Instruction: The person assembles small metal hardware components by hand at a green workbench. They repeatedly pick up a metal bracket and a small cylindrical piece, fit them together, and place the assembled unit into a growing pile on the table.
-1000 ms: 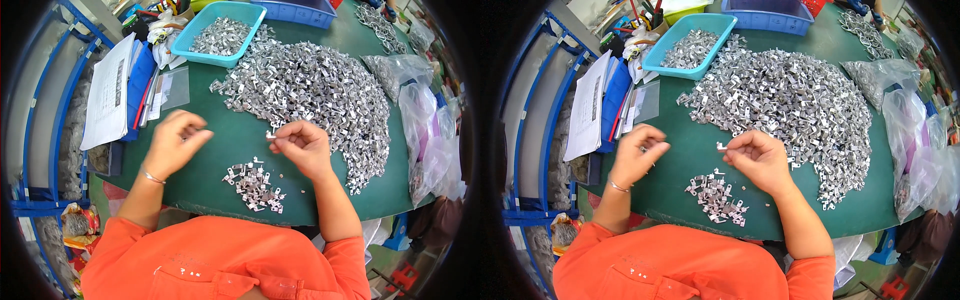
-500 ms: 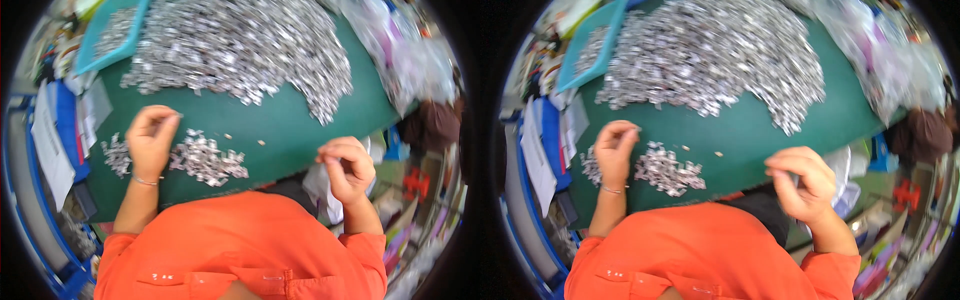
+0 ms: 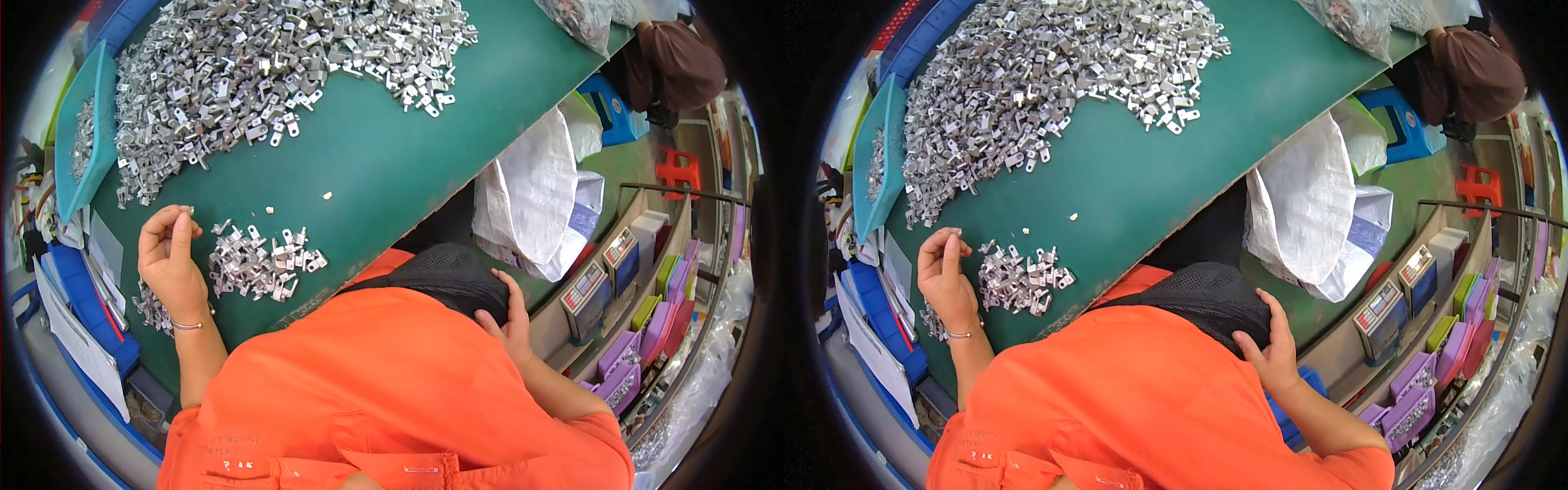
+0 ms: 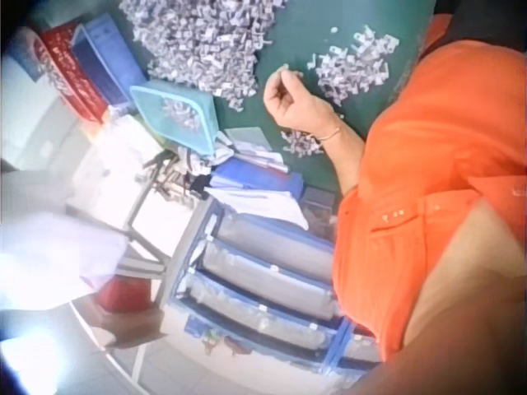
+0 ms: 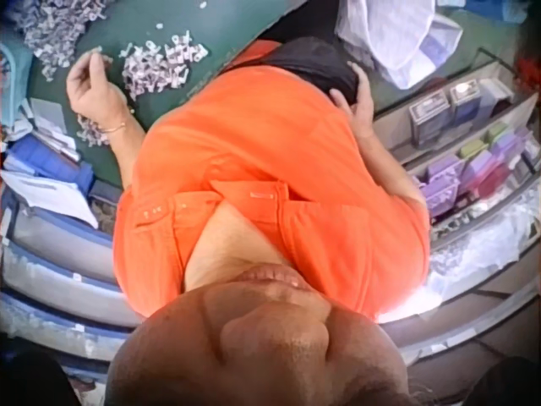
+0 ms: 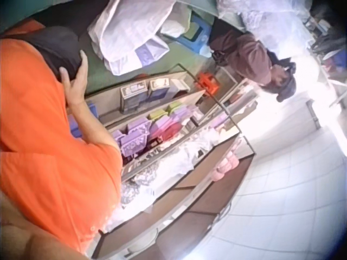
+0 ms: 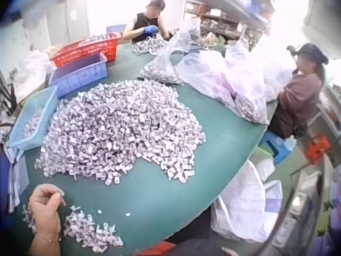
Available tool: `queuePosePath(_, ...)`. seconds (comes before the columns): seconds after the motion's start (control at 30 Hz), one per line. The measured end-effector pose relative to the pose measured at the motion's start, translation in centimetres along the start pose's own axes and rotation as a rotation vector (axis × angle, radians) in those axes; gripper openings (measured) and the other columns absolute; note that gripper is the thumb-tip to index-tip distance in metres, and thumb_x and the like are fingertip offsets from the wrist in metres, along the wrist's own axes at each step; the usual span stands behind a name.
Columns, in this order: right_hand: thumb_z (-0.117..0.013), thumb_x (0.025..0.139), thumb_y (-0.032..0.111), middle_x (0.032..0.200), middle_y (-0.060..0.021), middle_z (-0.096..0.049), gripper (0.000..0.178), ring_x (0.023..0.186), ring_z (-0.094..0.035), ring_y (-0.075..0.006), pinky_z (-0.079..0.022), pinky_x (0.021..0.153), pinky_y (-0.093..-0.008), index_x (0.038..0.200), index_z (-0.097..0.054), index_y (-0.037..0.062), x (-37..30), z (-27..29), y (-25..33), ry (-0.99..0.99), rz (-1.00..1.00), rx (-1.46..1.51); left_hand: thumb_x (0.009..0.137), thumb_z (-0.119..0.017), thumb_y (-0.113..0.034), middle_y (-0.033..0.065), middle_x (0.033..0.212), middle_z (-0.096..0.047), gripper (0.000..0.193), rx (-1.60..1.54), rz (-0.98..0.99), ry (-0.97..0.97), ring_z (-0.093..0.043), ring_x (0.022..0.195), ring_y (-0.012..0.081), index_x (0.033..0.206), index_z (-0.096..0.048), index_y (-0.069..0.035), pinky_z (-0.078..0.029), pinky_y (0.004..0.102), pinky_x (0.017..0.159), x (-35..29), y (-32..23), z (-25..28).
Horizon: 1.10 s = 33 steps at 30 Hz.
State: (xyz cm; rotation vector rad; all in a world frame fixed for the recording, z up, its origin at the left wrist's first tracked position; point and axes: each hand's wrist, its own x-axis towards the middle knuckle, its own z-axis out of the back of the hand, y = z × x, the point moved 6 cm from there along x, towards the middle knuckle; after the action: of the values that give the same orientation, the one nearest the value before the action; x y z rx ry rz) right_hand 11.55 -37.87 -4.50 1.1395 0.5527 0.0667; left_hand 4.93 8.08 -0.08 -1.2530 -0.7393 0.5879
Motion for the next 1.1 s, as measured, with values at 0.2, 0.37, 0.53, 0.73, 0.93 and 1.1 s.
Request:
queuePosePath(0.2, -0.067, 0.085, 0.01, 0.132, -0.0177, -0.051, 0.063, 0.119, -0.053, -0.0262, -0.04, 0.101, -0.0339, 0.139, -0.038, -0.0009, 0.2, 0.3, -0.1, -0.083, 0.089, -0.199, 0.089, -0.064, -0.001, 0.0104, 0.098, -0.065, 0.011, -0.04, -0.027, -0.01, -0.058, 0.076, 0.0114, 0.099, -0.061, 0.002, -0.049, 0.0243, 0.069, -0.2, -0.5, 0.1)
queuePosePath(0.37, -0.064, 0.086, 0.009, 0.133, -0.0183, -0.052, 0.058, 0.12, -0.053, -0.0308, -0.041, 0.101, -0.0352, 0.138, -0.04, 0.0012, 0.1, 0.3, -0.1, -0.111, 0.093, -0.229, 0.09, -0.062, 0.0, 0.0106, 0.099, -0.065, 0.009, -0.029, -0.004, -0.022, -0.058, 0.075, 0.0113, 0.098, -0.061, 0.002, -0.049, 0.0243, 0.069, 0.0, 0.3, 0.3)
queuePosePath(0.53, -0.062, 0.088, 0.01, 0.127, -0.0186, -0.056, 0.051, 0.118, -0.056, -0.0285, -0.041, 0.099, -0.0327, 0.136, -0.045, 0.0021, 0.8, 0.9, 0.9, -0.072, 0.116, -0.208, 0.092, -0.061, -0.001, 0.0088, 0.096, -0.065, 0.011, -0.003, 0.028, -0.023, -0.057, 0.076, 0.011, 0.102, -0.062, 0.003, -0.048, 0.0239, 0.069, 0.0, 1.1, 1.2)
queuePosePath(0.73, -0.064, 0.088, 0.009, 0.125, -0.0134, -0.06, 0.047, 0.115, -0.057, -0.0197, -0.042, 0.098, -0.0295, 0.133, -0.05, 0.0035, 1.1, 1.5, -0.4, -0.009, 0.016, -0.003, 0.092, -0.061, -0.001, 0.0092, 0.097, -0.066, 0.012, 0.013, 0.079, -0.001, -0.059, 0.078, 0.0108, 0.104, -0.062, 0.003, -0.049, 0.0233, 0.071, 0.7, 2.2, 1.3)
queuePosePath(0.93, -0.066, 0.088, 0.012, 0.129, -0.0154, -0.057, 0.053, 0.118, -0.056, -0.0242, -0.042, 0.099, -0.032, 0.136, -0.046, 0.0021, 1.0, 1.2, -0.6, -0.012, 0.036, -0.02, 0.092, -0.061, -0.001, 0.0089, 0.096, -0.066, 0.013, 0.038, 0.072, 0.008, -0.059, 0.078, 0.0109, 0.104, -0.062, 0.003, -0.049, 0.0231, 0.072, 1.0, 2.2, 1.1)
queuePosePath(1.1, -0.07, 0.085, 0.017, 0.13, -0.02, -0.055, 0.06, 0.118, -0.055, -0.0337, -0.043, 0.1, -0.0358, 0.136, -0.043, -0.0001, 0.5, 0.6, 0.1, -0.087, 0.184, -0.205, 0.092, -0.062, -0.002, 0.0084, 0.095, -0.066, 0.013, 0.06, 0.064, 0.01, -0.059, 0.078, 0.0106, 0.104, -0.062, 0.003, -0.048, 0.0225, 0.071, 0.9, 2.0, 1.1)
